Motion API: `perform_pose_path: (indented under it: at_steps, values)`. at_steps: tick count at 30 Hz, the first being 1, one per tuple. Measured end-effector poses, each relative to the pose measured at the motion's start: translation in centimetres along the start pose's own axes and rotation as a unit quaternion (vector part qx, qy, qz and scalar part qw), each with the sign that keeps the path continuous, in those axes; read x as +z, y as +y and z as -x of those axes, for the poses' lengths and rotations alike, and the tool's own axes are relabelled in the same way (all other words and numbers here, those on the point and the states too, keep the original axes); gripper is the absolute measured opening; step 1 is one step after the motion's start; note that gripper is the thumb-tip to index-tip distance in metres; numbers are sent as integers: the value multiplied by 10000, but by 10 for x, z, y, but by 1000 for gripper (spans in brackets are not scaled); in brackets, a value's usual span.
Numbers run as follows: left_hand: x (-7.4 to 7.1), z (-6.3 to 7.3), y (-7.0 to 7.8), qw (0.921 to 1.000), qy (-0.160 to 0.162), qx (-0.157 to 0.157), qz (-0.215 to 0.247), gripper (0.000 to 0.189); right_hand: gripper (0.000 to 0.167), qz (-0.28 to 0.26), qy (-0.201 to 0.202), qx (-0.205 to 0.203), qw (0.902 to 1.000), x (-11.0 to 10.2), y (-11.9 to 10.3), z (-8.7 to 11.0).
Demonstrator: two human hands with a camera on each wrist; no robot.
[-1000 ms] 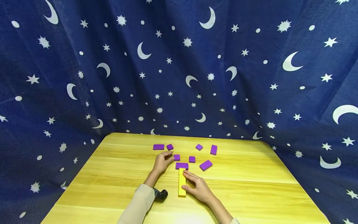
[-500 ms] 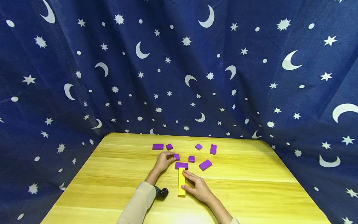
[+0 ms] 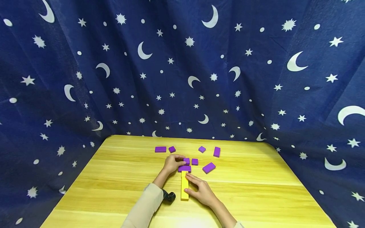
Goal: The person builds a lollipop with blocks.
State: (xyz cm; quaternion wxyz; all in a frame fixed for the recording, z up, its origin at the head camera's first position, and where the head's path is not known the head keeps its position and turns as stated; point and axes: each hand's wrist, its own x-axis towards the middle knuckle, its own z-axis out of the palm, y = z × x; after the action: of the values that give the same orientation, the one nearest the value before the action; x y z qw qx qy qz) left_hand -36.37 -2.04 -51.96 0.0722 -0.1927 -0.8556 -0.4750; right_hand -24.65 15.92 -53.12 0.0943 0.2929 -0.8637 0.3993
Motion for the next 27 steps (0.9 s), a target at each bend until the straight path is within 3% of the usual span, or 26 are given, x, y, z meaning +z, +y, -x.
perform_pose_path:
  at_steps: [8, 13, 21, 27]
  values:
    - [1, -4, -3, 9982, -270, -66, -526, 24, 59, 23, 1, 14, 10000, 0, 0, -1]
    - [-1, -5, 1, 9977, -427, -136, -505, 25, 59, 8, 0, 36, 10000, 0, 0, -1]
    - [4, -3, 0, 9984, -88, -123, -551, 19, 58, 40, -30, 3, 10000, 1, 0, -1]
    - [5, -3, 0, 9979, -62, -132, -635, 19, 58, 72, 19, -30, 10000, 0, 1, -1]
